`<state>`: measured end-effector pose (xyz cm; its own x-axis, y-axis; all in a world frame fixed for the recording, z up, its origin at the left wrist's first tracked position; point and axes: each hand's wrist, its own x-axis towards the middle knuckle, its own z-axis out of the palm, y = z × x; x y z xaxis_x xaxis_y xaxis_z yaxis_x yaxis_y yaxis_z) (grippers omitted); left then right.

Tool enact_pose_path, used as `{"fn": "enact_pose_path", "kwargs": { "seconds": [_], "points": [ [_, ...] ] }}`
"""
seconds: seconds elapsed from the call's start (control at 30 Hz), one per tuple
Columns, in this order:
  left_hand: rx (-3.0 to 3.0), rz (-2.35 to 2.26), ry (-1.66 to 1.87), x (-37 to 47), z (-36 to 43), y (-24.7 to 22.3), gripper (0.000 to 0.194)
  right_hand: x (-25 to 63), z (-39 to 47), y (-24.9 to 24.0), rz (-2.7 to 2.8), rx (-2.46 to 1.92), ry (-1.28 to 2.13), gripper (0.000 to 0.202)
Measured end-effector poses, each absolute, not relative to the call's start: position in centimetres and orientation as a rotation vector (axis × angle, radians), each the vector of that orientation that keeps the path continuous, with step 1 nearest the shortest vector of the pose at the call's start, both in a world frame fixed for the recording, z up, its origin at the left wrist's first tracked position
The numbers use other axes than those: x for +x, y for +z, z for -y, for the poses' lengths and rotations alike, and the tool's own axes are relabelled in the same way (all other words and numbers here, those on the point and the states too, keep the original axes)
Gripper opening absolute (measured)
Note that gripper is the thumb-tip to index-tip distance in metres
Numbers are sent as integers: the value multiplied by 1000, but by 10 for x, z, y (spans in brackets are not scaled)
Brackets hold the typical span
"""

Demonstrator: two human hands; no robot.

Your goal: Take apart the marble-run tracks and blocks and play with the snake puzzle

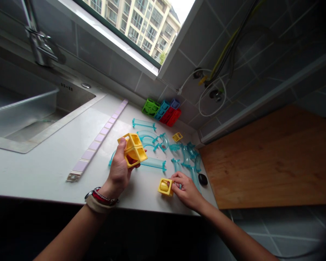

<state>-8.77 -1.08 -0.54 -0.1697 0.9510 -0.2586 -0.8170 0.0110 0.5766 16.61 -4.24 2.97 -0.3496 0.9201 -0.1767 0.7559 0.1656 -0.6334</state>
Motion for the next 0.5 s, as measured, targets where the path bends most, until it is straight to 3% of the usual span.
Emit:
{"fn": "enact_pose_path", "kwargs": {
  "seconds": [0.17,0.5],
  "points": [
    [262,-704,1613,-87,10,-6,47,190,49,38,2053,-1696,898,17],
    [290,-715,1578,-83,8,-8,52,237,126,7,1498,-1810,849,38]
  ]
}}
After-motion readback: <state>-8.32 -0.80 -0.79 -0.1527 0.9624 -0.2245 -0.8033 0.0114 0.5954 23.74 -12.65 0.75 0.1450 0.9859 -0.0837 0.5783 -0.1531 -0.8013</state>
